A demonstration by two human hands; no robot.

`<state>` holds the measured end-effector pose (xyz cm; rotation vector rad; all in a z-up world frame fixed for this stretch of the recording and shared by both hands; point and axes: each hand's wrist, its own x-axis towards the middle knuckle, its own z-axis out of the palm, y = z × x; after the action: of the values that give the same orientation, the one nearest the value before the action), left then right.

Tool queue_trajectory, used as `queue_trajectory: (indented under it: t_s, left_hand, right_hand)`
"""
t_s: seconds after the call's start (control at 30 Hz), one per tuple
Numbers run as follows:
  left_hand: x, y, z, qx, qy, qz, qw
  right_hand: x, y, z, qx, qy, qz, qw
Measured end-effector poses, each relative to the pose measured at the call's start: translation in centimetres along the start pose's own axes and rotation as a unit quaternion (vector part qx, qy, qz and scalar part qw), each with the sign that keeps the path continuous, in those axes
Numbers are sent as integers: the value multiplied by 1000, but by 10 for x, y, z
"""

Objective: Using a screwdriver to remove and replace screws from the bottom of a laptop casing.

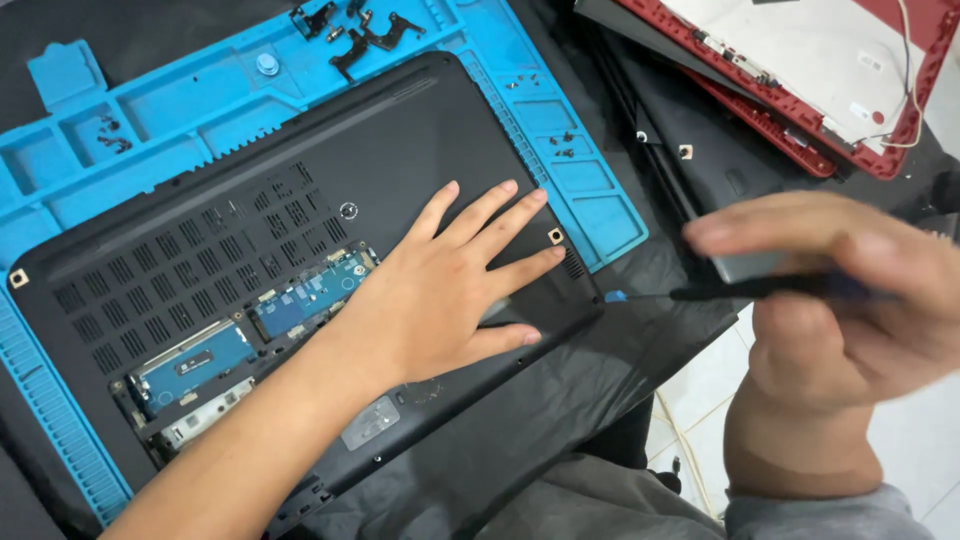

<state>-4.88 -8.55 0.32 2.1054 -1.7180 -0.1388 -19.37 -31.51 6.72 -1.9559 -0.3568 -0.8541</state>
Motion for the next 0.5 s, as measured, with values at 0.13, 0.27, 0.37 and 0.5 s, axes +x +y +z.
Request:
queue_trajectory:
  t_s: [0.13,0.27,0.37,0.5]
  left_hand:
    - [0,0,2,-2,5,2,1000]
    - [1,1,0,0,4,2,1000]
    - [1,0,0,0,-3,-5,1000]
    - [0,1,0,-1,-3,-3,1000]
  right_hand:
    - [-29,2,-9,-90,50,-55,993]
    - [-16,-8,10,-95,87,-35,991]
    - [-17,-5,10,-73,86,-21,993]
    - [-11,-8,13,-59,80,2,995]
